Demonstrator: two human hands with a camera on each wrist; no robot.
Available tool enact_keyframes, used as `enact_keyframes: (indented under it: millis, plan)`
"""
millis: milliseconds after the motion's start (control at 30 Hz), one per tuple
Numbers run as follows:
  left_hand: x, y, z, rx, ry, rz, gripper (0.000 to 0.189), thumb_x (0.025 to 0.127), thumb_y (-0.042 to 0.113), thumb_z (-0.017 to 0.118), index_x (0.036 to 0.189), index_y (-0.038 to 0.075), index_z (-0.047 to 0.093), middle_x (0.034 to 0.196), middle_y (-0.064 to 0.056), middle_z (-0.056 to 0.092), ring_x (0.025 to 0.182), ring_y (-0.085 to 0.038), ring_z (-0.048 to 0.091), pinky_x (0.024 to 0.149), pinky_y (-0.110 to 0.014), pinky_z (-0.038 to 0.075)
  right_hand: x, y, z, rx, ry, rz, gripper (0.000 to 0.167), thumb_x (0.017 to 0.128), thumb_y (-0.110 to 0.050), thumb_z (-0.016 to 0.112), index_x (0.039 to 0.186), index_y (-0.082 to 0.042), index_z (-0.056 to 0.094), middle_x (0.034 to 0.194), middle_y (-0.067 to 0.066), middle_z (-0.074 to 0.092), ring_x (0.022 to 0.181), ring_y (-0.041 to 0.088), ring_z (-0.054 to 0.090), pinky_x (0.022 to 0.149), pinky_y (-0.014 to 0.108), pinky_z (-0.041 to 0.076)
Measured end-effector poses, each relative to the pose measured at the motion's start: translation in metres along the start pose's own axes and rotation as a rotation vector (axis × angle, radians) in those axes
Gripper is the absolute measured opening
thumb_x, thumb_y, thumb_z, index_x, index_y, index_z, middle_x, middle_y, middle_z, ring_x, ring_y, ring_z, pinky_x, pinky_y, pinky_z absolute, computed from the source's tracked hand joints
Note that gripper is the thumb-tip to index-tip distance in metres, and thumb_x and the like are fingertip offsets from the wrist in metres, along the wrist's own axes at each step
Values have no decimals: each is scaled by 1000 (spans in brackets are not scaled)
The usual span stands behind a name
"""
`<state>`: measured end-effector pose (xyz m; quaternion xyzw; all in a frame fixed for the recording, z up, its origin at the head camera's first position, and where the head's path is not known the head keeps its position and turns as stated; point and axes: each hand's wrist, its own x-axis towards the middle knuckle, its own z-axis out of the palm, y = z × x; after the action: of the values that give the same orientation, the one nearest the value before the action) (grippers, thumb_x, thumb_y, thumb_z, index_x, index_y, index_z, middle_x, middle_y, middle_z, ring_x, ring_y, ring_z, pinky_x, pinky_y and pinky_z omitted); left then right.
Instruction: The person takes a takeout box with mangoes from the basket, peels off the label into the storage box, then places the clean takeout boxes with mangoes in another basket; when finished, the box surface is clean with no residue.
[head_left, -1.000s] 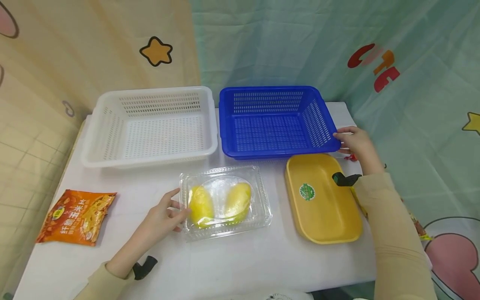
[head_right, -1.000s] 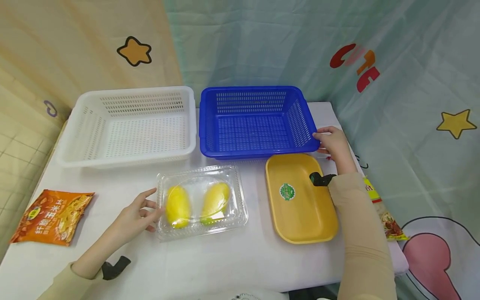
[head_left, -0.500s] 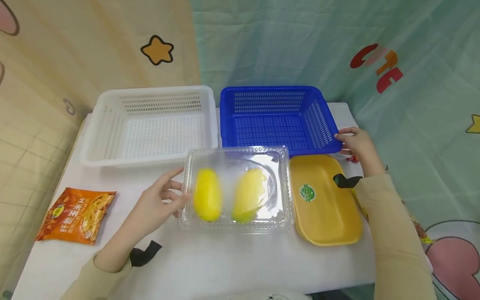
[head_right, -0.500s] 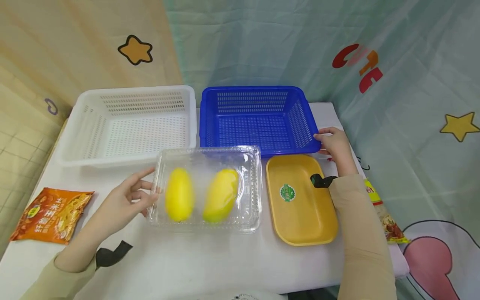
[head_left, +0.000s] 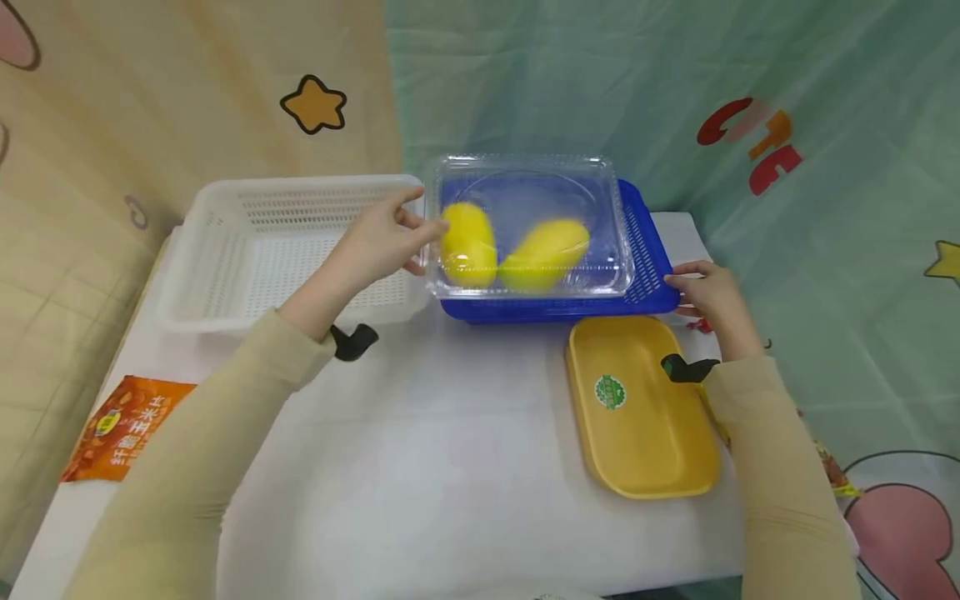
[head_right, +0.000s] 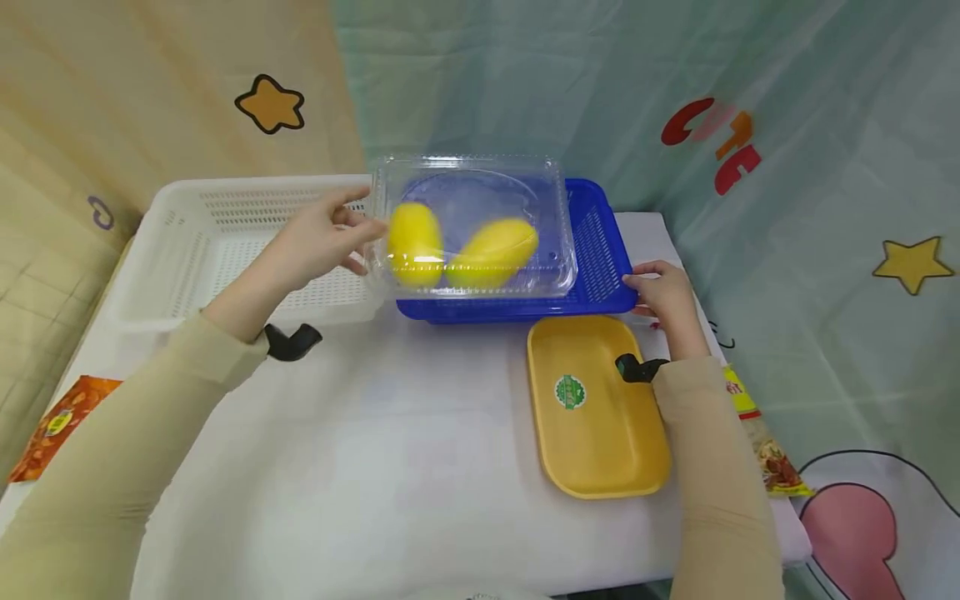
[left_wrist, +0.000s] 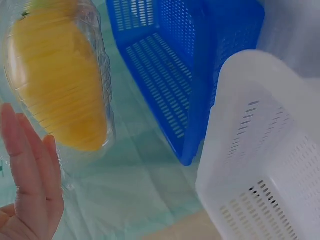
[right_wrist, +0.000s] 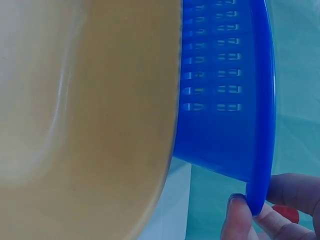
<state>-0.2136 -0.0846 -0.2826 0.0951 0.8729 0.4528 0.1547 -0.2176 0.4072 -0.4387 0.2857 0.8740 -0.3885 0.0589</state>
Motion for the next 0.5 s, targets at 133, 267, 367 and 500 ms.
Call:
enact_keyframes:
  millis: [133,267,367,500]
  plan:
    - [44,15,6,-32,-26,-49,79,97,38,59,158,11,18,133,-15,60,81,-18,70,73,-28,60,-33,-26,-4,1,-55,-7,64,98,-48,53,144,-6,42,133,26,54,111,39,64,89,42,58]
    - [78,21,21,-102,-68,-99,79,98,34,58,158,7,14,146,-17,50,100,-23,71,76,-30,60,-79,-58,-12,-4,-110,16,59,102,-39,48,146,-1,38,138,28,49,123,42,55,102,49,50]
    - [96,22,36,-132,-108,-123,80,99,32,57,158,4,10,150,-19,45,110,-27,69,77,-31,60,-81,-59,-12,-2,-110,15,59,102,-38,47,146,0,37,138,29,49,123,42,55,102,47,50]
    - [113,19,52,-125,-144,-166,80,100,32,56,158,2,9,152,-19,42,110,-27,68,68,-26,60,-80,-59,-12,0,-107,7,58,102,-37,49,145,1,39,135,28,51,120,40,58,92,38,57]
